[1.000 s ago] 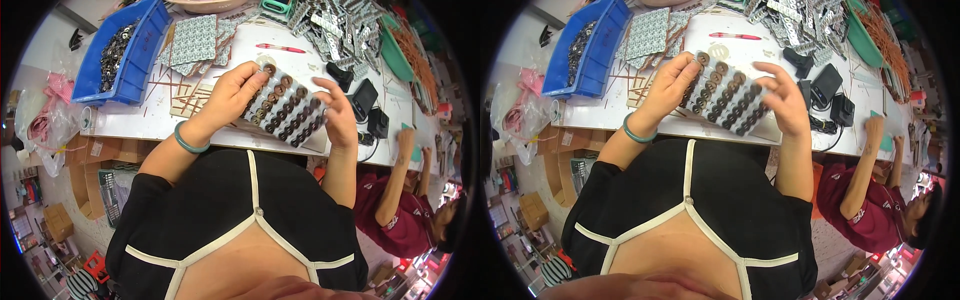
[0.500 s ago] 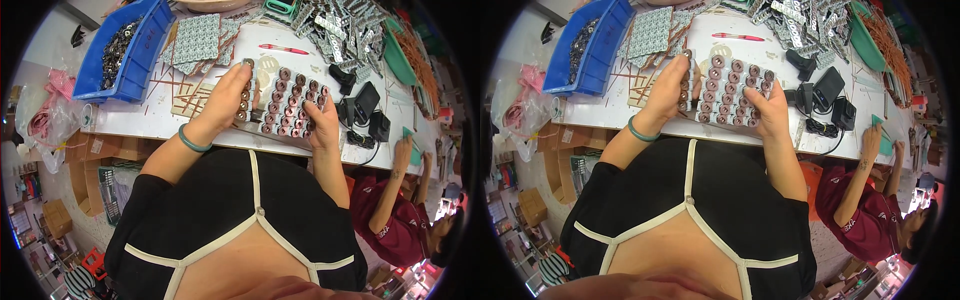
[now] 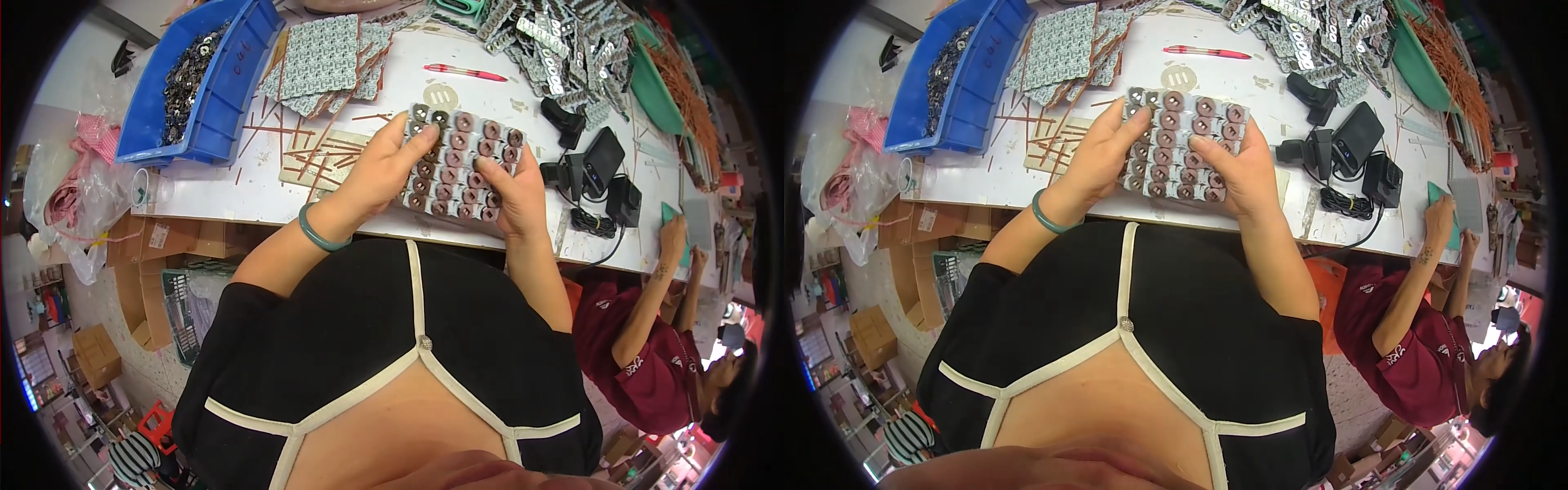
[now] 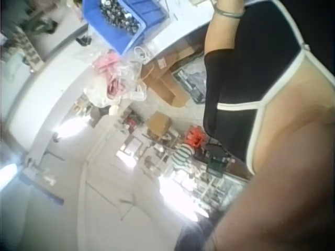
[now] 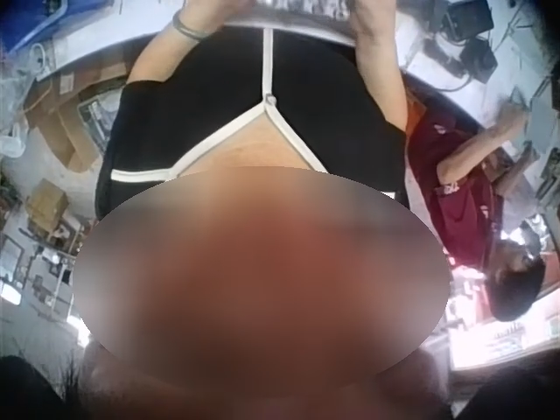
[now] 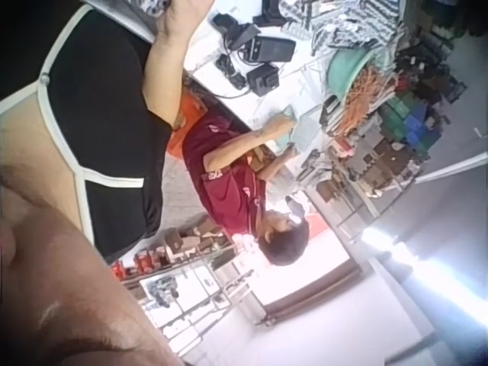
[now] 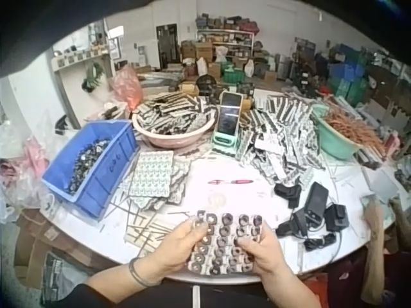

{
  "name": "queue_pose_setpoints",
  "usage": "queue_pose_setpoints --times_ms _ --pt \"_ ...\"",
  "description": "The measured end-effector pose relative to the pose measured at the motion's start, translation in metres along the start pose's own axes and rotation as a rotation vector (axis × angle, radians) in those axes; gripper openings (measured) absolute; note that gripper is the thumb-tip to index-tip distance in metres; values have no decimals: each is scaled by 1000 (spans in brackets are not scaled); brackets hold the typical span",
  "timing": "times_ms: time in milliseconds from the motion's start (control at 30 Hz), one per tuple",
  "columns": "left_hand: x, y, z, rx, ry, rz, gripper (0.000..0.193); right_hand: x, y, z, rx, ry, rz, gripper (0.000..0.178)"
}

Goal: Assembling and inspecting electronic component strips at a workbench.

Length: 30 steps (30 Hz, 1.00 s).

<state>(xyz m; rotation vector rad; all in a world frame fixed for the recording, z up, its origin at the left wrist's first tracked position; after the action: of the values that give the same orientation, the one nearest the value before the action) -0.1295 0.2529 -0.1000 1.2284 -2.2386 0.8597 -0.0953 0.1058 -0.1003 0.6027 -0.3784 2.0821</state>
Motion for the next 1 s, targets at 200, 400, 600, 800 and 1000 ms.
queue_pose_setpoints --times_ms 200,400,600,800,1000 --pt "9 7 -4 -78 -199 -399 43 16 1 -4 59 178 -38 41" --pt "8 1 -4 1 61 -149 34 18 -5 -27 68 -129 112 44" --pt "15 5 -12 -64 -576 -316 43 24 -10 -10 -245 422 -91 28" --pt "-7 7 6 -75 211 -78 35 25 -17 -18 53 7 119 36" --pt "-46 -27 -50 -158 -741 -305 40 -7 -40 13 -22 341 75 19"
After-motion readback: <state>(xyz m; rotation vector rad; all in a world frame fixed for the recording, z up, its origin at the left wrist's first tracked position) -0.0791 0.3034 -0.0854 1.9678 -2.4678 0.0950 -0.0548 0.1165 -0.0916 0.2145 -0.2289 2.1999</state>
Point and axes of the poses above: each hand's wrist, its own y-axis away from the middle knuckle, its own x-axis out of the palm, z = x × y, the point moved 5 cm from there along -y, towards the middle knuckle, and after that the axes turned 9 degrees about z, right-handed, at the moved point
